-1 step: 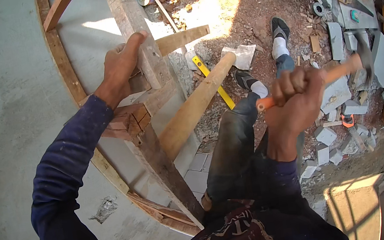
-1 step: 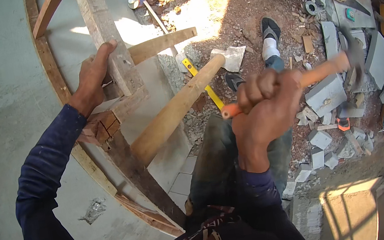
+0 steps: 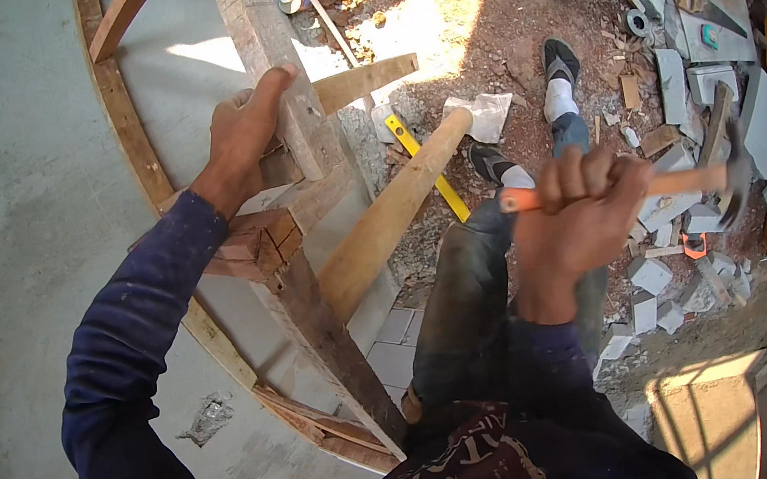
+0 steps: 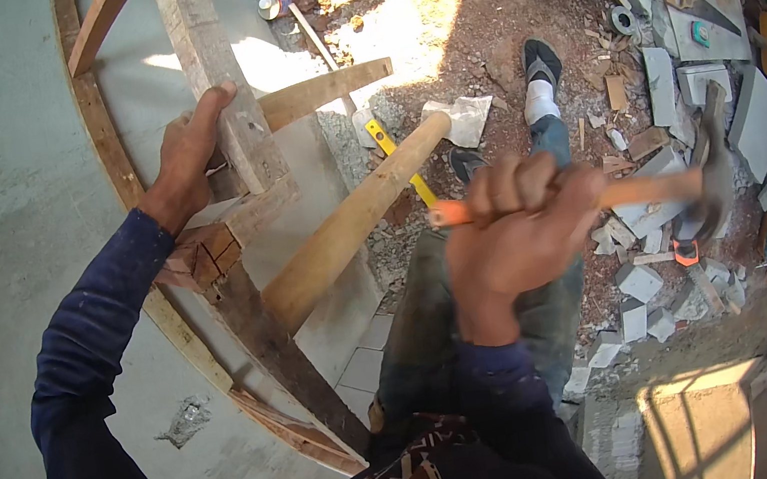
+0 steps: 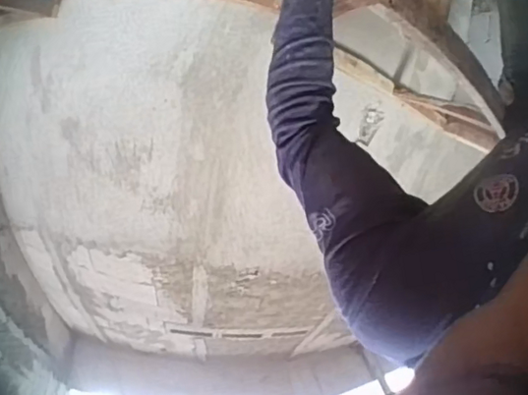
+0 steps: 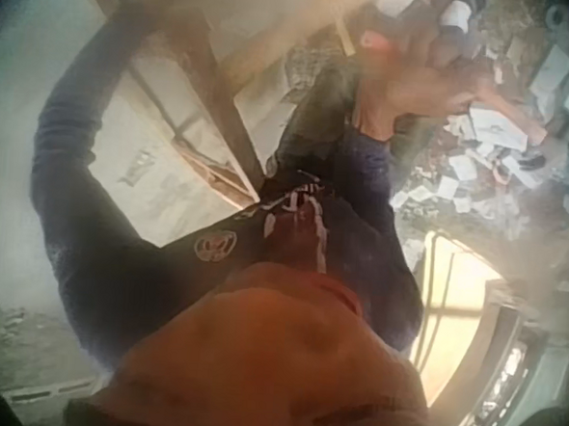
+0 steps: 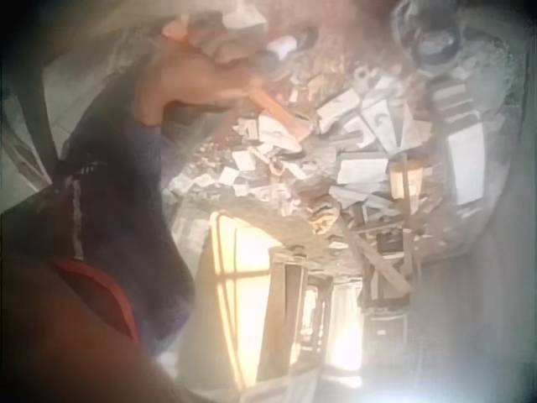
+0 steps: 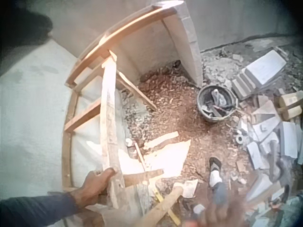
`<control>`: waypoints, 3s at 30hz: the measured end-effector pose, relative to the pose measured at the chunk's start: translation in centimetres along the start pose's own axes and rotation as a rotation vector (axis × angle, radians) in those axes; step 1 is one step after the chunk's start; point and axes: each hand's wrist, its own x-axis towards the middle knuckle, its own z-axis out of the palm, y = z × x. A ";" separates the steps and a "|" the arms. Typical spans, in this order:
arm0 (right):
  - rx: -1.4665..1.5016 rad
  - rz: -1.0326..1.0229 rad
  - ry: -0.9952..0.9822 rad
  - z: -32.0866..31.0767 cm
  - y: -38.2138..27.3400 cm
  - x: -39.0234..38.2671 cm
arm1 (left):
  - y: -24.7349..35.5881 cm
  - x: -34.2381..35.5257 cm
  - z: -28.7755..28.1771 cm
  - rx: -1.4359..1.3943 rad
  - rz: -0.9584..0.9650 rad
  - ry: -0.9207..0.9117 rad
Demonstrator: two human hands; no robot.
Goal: Assemble and secure a wooden framework using nails and a hammer in a construction site.
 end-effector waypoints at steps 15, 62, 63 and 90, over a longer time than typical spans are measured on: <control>-0.581 0.166 0.152 3.5 4.2 -5.4 | -1.3 0.9 -0.7 -0.025 0.002 0.005; -1.022 0.810 -0.150 1.7 4.3 -7.1 | -2.0 1.7 -1.1 0.012 0.023 0.046; -0.842 0.835 0.017 1.3 3.6 -6.0 | -1.9 1.8 -1.0 0.012 0.028 0.039; -0.780 0.762 0.027 2.0 7.3 -8.5 | -5.2 1.8 -4.8 1.575 0.734 0.018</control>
